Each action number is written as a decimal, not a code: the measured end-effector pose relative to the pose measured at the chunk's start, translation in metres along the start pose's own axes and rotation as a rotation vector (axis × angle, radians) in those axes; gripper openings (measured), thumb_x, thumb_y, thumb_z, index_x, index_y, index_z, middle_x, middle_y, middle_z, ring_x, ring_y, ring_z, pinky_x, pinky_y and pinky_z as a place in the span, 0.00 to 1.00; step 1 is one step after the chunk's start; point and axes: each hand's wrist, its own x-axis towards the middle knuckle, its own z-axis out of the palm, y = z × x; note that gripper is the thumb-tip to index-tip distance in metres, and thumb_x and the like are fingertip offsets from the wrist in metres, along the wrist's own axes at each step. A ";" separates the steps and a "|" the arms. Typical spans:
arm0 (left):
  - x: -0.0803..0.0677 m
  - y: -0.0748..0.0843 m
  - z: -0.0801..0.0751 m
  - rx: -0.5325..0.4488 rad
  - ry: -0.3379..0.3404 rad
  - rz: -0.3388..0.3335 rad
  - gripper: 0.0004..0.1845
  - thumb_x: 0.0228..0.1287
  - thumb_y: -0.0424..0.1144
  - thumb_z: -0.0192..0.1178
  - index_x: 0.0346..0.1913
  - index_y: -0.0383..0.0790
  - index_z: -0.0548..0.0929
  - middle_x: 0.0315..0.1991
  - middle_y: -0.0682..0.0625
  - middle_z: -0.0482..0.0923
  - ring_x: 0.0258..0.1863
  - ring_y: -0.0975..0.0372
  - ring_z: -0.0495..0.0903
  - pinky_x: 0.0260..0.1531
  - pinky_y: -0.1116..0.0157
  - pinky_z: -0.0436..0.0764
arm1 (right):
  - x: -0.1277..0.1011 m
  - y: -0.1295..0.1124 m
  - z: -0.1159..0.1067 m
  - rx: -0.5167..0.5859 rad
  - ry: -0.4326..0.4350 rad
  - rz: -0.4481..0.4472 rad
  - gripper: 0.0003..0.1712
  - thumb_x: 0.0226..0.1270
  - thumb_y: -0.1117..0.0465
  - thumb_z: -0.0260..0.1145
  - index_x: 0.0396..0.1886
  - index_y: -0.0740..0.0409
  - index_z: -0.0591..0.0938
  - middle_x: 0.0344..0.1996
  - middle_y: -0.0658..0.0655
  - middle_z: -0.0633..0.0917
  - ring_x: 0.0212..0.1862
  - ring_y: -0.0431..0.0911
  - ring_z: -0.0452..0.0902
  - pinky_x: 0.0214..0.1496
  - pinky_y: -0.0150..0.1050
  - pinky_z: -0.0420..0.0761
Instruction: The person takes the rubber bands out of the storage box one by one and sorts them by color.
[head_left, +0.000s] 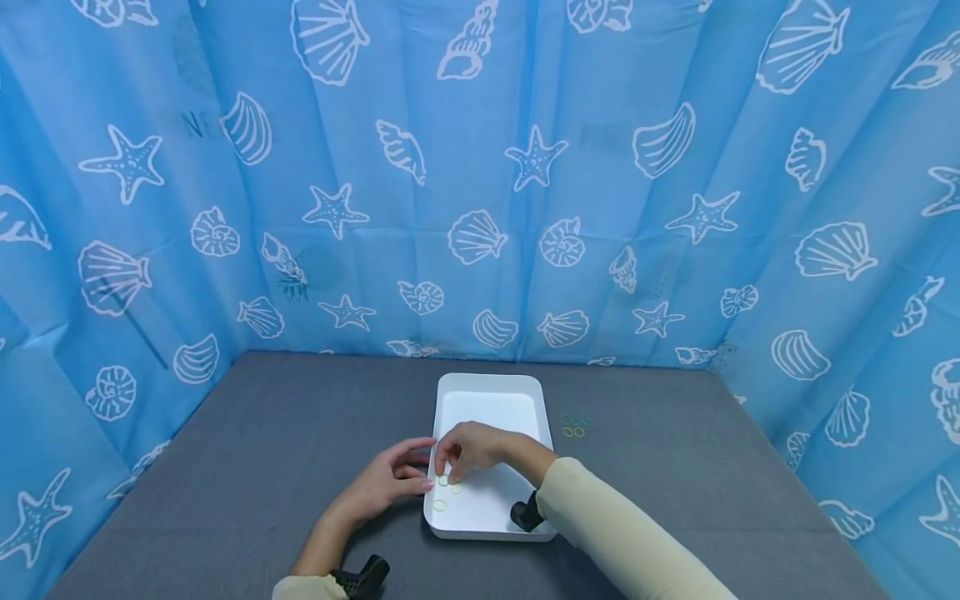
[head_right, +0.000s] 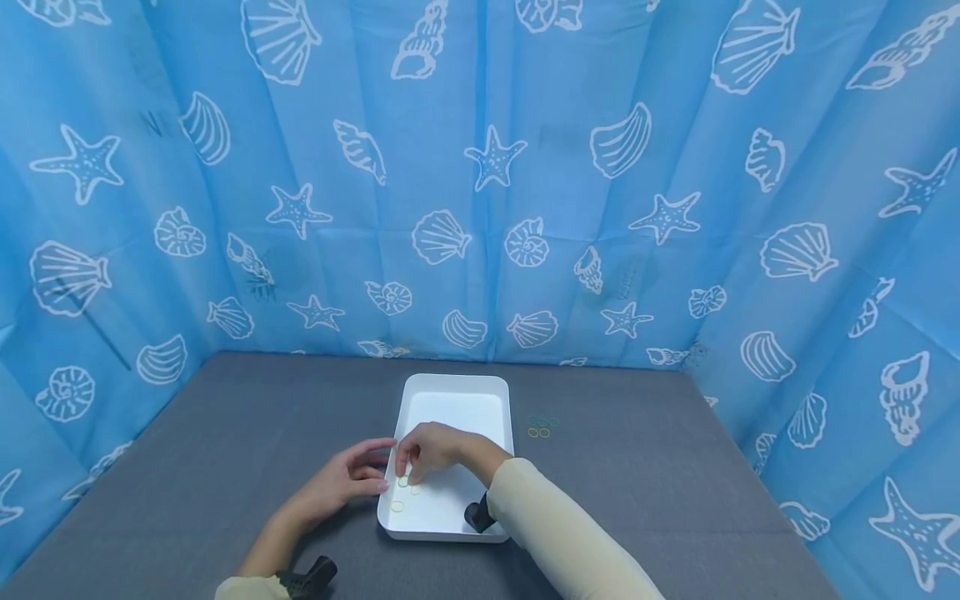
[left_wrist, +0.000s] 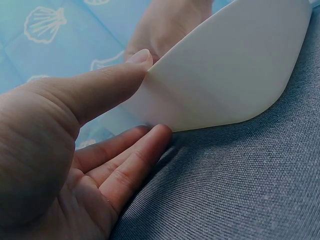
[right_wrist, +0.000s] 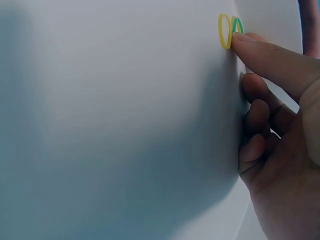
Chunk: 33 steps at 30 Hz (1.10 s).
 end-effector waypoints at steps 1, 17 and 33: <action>0.000 -0.001 0.000 0.001 0.001 -0.002 0.35 0.63 0.38 0.67 0.71 0.36 0.65 0.59 0.36 0.72 0.47 0.54 0.81 0.43 0.61 0.81 | 0.000 0.000 0.000 -0.003 0.000 0.001 0.08 0.56 0.68 0.74 0.30 0.50 0.85 0.22 0.48 0.77 0.27 0.39 0.70 0.32 0.30 0.68; 0.002 -0.006 -0.002 -0.001 0.001 -0.008 0.34 0.63 0.36 0.67 0.70 0.38 0.66 0.60 0.36 0.72 0.47 0.53 0.81 0.44 0.59 0.81 | -0.001 -0.002 0.000 -0.030 0.001 0.089 0.05 0.60 0.65 0.72 0.28 0.53 0.85 0.24 0.47 0.80 0.29 0.39 0.73 0.35 0.31 0.71; 0.001 -0.003 -0.002 -0.017 -0.006 0.005 0.35 0.63 0.35 0.67 0.71 0.36 0.65 0.59 0.34 0.71 0.47 0.54 0.81 0.43 0.60 0.81 | -0.004 0.002 -0.006 -0.012 0.048 0.048 0.04 0.62 0.66 0.70 0.28 0.54 0.85 0.23 0.46 0.80 0.28 0.39 0.72 0.32 0.30 0.70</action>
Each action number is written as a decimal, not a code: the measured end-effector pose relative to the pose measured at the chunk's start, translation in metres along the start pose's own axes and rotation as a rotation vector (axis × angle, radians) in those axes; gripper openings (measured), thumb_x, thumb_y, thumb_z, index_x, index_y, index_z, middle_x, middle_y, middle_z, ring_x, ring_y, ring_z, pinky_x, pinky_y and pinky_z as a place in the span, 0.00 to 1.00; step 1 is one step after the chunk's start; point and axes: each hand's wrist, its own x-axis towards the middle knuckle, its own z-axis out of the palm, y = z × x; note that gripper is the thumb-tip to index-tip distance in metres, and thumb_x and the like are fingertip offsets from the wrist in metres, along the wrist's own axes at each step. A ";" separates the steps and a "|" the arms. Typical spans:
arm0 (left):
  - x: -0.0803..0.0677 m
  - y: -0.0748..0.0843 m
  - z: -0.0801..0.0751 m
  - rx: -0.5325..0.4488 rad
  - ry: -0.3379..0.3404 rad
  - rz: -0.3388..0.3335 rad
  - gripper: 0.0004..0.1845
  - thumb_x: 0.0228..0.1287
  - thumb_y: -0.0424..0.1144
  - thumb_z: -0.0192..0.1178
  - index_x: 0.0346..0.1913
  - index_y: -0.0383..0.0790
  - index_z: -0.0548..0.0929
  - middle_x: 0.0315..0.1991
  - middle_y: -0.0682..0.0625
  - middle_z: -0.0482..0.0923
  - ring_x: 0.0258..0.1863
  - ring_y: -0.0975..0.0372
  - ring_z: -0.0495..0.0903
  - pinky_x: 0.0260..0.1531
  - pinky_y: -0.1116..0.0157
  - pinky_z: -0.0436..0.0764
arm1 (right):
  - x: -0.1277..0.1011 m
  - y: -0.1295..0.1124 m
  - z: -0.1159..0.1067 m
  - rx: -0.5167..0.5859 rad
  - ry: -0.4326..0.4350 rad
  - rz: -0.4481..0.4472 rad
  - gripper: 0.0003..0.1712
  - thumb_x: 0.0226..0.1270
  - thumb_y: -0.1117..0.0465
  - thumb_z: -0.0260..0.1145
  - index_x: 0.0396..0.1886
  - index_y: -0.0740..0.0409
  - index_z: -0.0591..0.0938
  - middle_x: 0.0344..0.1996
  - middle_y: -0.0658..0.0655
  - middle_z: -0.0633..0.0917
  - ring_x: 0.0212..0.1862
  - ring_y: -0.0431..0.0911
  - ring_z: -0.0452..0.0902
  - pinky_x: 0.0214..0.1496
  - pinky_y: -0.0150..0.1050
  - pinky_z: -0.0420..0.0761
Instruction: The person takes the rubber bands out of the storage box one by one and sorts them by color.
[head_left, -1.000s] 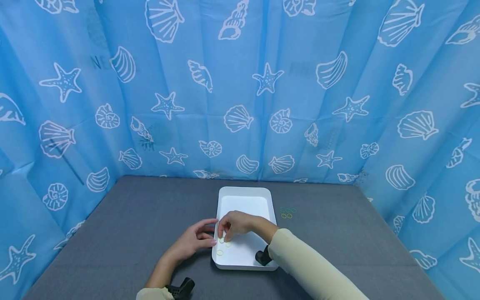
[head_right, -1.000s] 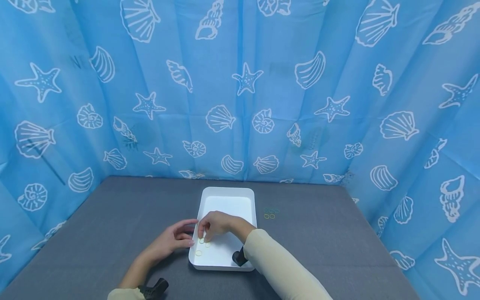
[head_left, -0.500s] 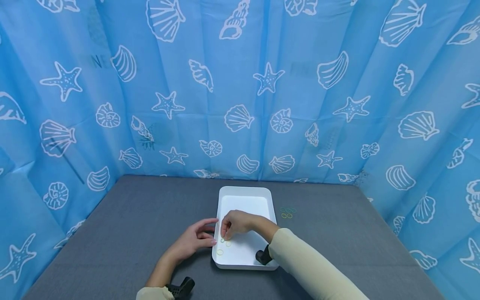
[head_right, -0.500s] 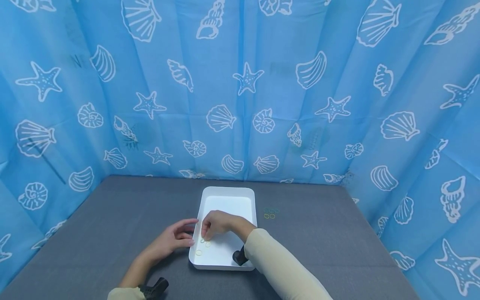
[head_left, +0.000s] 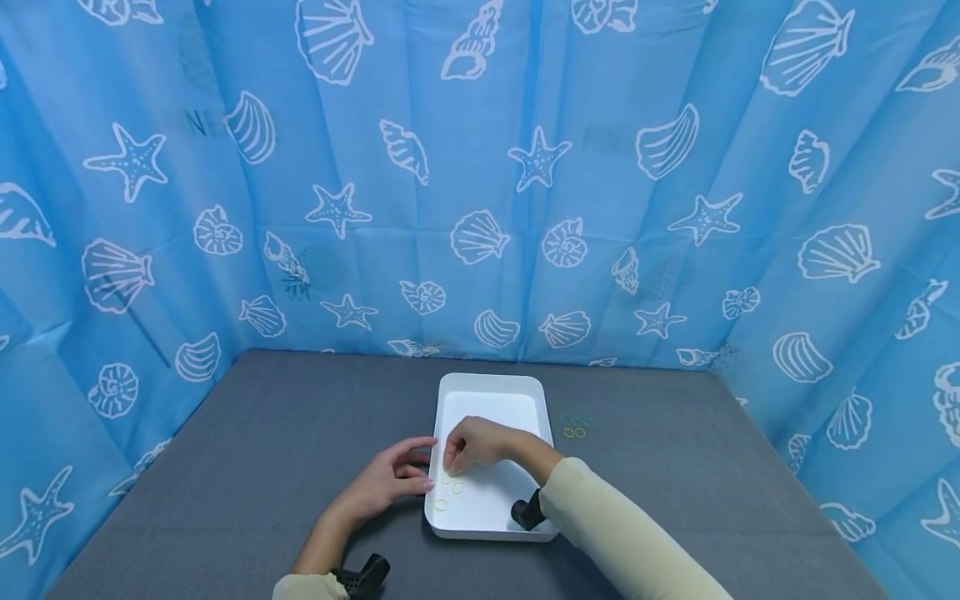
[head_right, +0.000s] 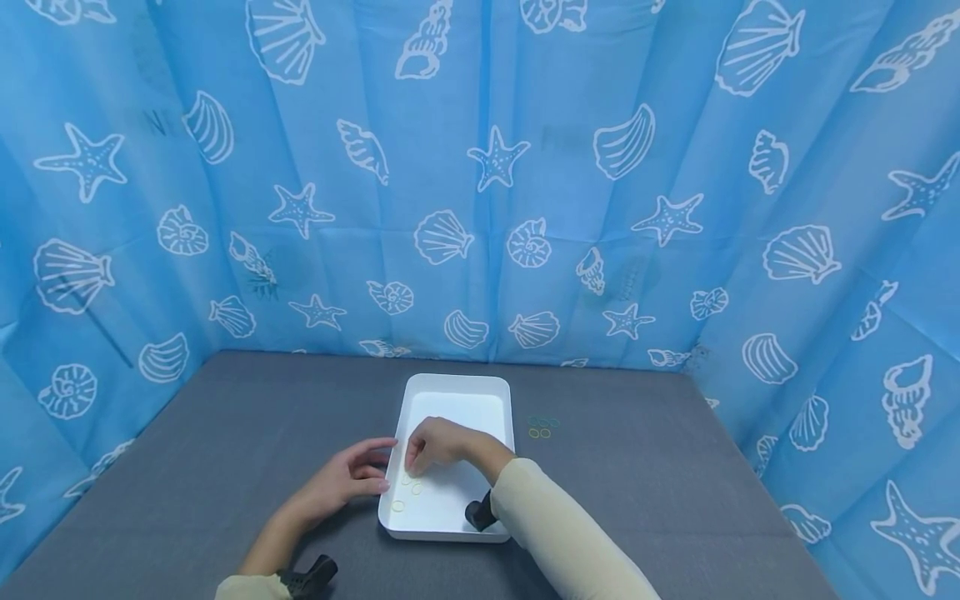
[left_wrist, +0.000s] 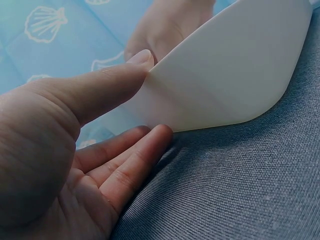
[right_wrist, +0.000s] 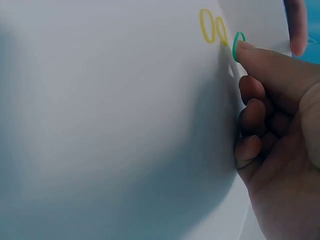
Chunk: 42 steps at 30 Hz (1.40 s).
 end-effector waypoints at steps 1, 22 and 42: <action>0.000 0.000 0.000 0.000 0.000 0.000 0.35 0.63 0.35 0.67 0.71 0.36 0.65 0.59 0.34 0.71 0.47 0.54 0.81 0.43 0.60 0.81 | -0.001 0.000 -0.001 0.001 0.006 0.000 0.05 0.62 0.66 0.70 0.28 0.54 0.85 0.23 0.46 0.80 0.28 0.39 0.72 0.32 0.30 0.70; 0.000 -0.004 0.000 0.006 0.021 -0.031 0.36 0.61 0.37 0.68 0.70 0.36 0.66 0.58 0.37 0.72 0.45 0.54 0.81 0.44 0.60 0.81 | -0.020 0.024 -0.031 0.039 0.215 -0.001 0.04 0.62 0.67 0.70 0.27 0.56 0.85 0.23 0.47 0.81 0.29 0.40 0.71 0.34 0.35 0.73; 0.000 0.001 0.002 0.037 0.034 -0.031 0.37 0.60 0.39 0.69 0.71 0.38 0.66 0.58 0.38 0.72 0.45 0.54 0.81 0.44 0.59 0.80 | -0.060 0.057 -0.054 0.113 0.481 0.087 0.04 0.64 0.67 0.67 0.29 0.59 0.84 0.27 0.50 0.81 0.31 0.45 0.72 0.35 0.38 0.74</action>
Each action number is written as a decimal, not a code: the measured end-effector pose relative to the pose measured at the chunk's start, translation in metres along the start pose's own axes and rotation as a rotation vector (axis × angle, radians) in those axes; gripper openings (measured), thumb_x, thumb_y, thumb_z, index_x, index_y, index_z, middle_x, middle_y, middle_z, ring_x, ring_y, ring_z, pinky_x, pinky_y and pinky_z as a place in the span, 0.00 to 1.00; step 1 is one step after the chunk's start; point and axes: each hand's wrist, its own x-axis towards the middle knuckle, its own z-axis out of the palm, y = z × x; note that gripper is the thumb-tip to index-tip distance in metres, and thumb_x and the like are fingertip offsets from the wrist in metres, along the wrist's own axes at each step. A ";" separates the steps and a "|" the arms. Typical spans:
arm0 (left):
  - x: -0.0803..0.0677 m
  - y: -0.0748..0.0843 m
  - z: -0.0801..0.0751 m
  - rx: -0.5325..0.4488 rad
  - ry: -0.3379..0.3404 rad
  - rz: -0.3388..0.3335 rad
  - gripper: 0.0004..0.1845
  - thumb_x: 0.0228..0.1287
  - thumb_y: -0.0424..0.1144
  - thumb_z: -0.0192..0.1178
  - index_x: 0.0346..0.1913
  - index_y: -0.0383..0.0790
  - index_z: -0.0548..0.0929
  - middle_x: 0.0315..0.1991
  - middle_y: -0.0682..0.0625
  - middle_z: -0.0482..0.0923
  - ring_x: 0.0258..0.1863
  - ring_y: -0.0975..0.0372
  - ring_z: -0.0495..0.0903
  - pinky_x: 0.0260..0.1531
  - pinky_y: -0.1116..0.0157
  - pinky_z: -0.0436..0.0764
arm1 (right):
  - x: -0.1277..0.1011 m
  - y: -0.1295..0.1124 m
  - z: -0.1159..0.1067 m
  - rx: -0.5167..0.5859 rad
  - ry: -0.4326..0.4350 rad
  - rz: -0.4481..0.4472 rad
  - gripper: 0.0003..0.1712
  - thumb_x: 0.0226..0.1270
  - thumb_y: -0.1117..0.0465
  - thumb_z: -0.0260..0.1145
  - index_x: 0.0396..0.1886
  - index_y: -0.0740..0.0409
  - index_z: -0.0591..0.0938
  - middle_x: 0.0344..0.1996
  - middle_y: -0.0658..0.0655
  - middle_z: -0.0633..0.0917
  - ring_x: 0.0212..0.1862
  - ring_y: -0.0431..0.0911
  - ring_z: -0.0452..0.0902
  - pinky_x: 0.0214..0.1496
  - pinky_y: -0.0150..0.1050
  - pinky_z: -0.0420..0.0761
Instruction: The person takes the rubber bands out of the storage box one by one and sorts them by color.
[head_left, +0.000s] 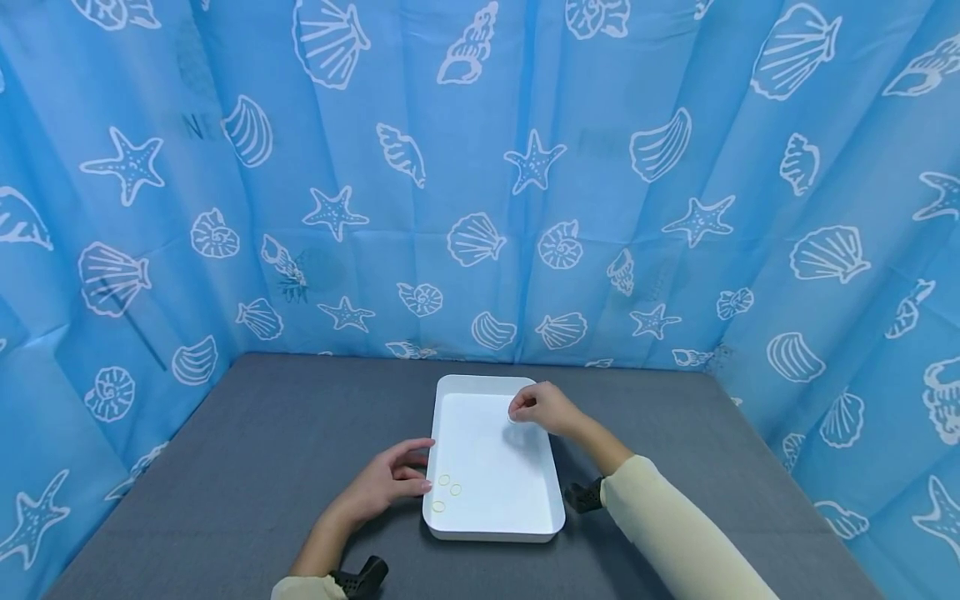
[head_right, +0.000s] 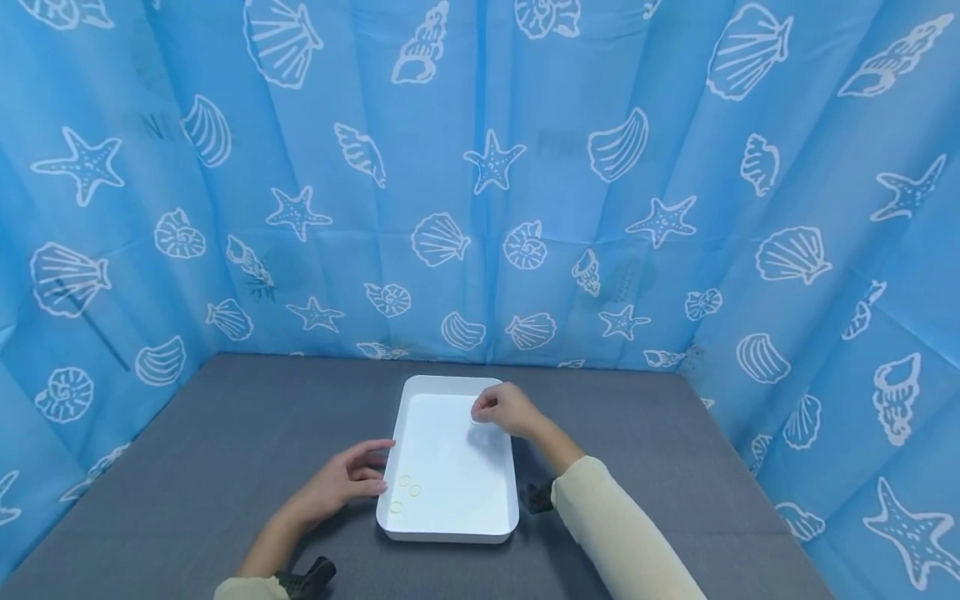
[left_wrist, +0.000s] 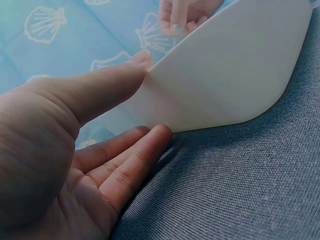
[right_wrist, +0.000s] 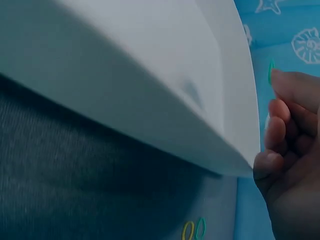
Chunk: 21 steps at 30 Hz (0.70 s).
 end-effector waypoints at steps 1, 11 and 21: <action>0.000 0.000 0.000 0.000 -0.001 0.001 0.37 0.60 0.39 0.69 0.71 0.38 0.66 0.58 0.38 0.72 0.45 0.54 0.81 0.44 0.59 0.80 | -0.001 0.002 -0.001 0.007 0.018 0.001 0.04 0.65 0.67 0.67 0.29 0.59 0.84 0.27 0.50 0.81 0.32 0.45 0.72 0.35 0.38 0.73; 0.000 -0.001 0.000 -0.016 -0.003 -0.005 0.36 0.60 0.38 0.69 0.70 0.39 0.67 0.58 0.37 0.72 0.45 0.55 0.81 0.44 0.59 0.81 | -0.012 0.025 -0.014 0.065 0.174 0.061 0.03 0.64 0.69 0.66 0.31 0.62 0.84 0.27 0.53 0.81 0.31 0.46 0.73 0.36 0.39 0.76; 0.000 0.000 0.000 -0.007 0.003 -0.007 0.36 0.60 0.39 0.69 0.70 0.40 0.67 0.59 0.37 0.72 0.45 0.55 0.80 0.44 0.59 0.80 | -0.030 0.054 -0.020 0.065 0.251 0.034 0.03 0.65 0.69 0.65 0.33 0.67 0.84 0.29 0.55 0.83 0.31 0.45 0.75 0.33 0.40 0.76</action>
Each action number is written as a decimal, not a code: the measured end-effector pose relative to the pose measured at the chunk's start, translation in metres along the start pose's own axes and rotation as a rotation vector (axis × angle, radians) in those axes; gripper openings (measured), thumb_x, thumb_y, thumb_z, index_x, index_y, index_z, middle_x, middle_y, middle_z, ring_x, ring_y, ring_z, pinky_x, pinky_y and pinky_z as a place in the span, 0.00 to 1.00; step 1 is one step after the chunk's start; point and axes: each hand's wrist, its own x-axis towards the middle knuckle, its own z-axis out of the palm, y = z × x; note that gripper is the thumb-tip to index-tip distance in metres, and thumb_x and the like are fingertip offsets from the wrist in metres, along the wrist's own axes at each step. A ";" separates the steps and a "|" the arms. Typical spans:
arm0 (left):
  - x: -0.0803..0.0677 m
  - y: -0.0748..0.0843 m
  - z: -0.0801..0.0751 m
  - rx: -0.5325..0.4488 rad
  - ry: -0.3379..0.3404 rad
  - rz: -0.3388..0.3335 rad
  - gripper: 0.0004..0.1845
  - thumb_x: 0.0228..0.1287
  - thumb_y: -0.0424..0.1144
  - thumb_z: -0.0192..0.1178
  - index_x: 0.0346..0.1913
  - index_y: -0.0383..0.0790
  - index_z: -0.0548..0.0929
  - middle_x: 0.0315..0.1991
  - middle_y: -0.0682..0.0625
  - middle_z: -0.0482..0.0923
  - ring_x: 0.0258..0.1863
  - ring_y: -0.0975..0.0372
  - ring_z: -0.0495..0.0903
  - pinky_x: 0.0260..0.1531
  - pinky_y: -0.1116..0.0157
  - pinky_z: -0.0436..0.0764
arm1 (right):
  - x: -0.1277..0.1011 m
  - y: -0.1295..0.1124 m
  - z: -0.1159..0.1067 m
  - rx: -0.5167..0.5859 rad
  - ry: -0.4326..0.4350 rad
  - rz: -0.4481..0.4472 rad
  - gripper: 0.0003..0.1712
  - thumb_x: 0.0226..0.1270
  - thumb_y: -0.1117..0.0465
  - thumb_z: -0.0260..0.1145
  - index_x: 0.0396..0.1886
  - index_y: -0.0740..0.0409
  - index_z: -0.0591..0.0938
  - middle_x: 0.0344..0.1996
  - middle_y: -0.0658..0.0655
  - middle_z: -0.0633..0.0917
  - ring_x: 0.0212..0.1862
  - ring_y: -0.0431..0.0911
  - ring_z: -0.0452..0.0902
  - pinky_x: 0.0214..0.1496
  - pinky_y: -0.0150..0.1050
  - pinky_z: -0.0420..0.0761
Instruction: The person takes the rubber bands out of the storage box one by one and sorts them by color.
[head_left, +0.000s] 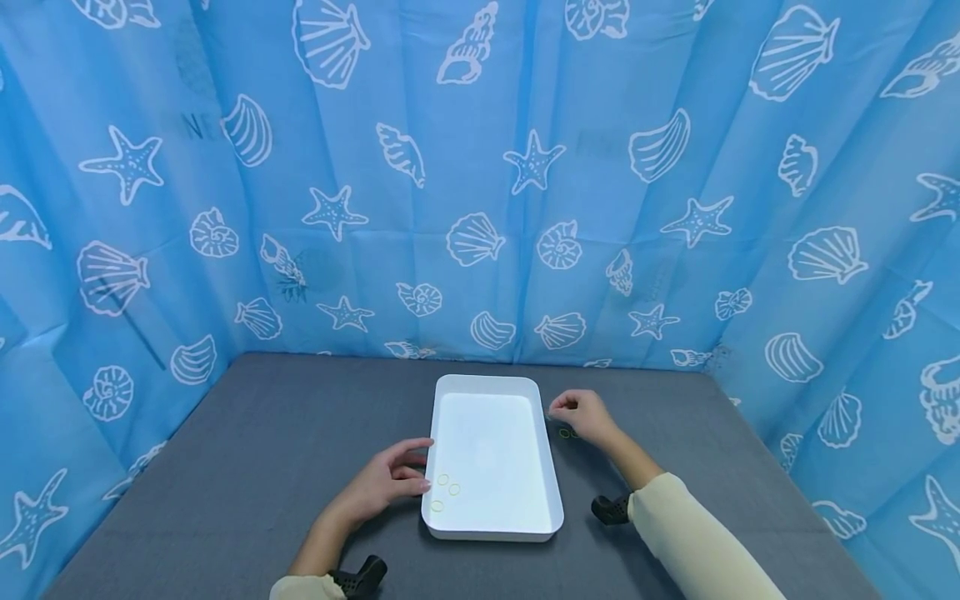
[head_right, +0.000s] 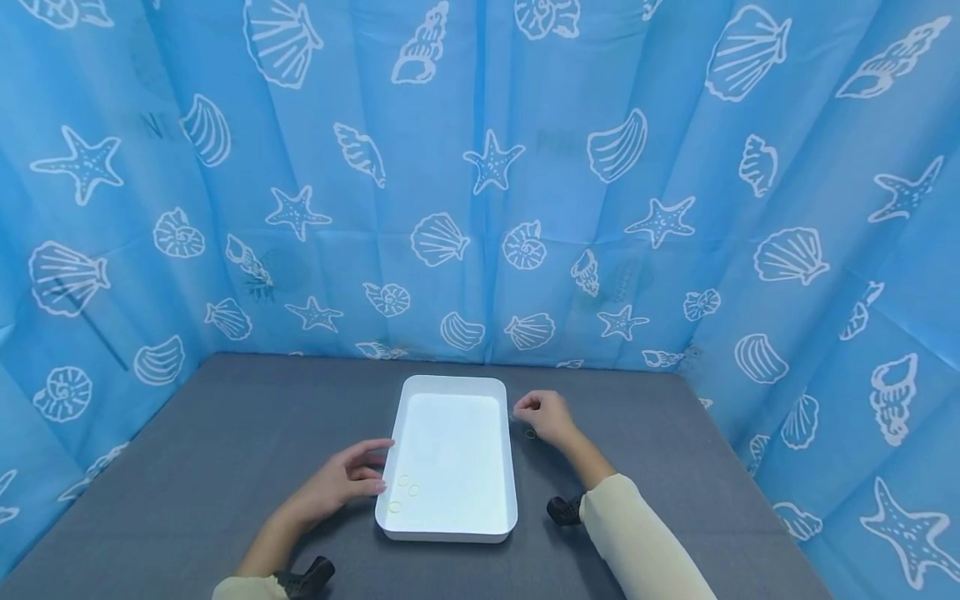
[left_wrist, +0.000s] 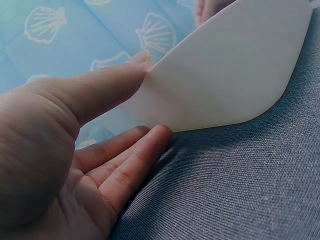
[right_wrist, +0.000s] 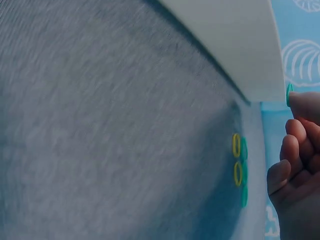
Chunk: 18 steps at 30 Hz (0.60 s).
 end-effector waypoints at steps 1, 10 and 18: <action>0.000 0.000 0.000 0.000 0.001 0.000 0.36 0.60 0.39 0.69 0.70 0.40 0.67 0.59 0.37 0.72 0.45 0.55 0.80 0.44 0.59 0.80 | -0.001 0.002 0.000 -0.001 0.010 0.003 0.03 0.65 0.69 0.66 0.33 0.66 0.84 0.29 0.55 0.83 0.30 0.45 0.75 0.33 0.39 0.76; -0.001 0.000 0.000 -0.005 -0.001 -0.002 0.36 0.61 0.39 0.69 0.70 0.40 0.67 0.59 0.38 0.72 0.45 0.55 0.80 0.44 0.59 0.80 | -0.007 0.022 -0.005 -0.062 0.074 0.044 0.03 0.63 0.69 0.67 0.30 0.65 0.83 0.27 0.55 0.83 0.29 0.43 0.72 0.31 0.37 0.73; 0.000 -0.001 -0.001 -0.003 -0.005 0.004 0.36 0.61 0.39 0.69 0.70 0.39 0.67 0.59 0.38 0.72 0.45 0.54 0.80 0.44 0.59 0.80 | -0.017 0.034 -0.009 -0.118 0.148 0.120 0.03 0.63 0.69 0.67 0.29 0.64 0.84 0.26 0.53 0.82 0.28 0.45 0.71 0.31 0.40 0.71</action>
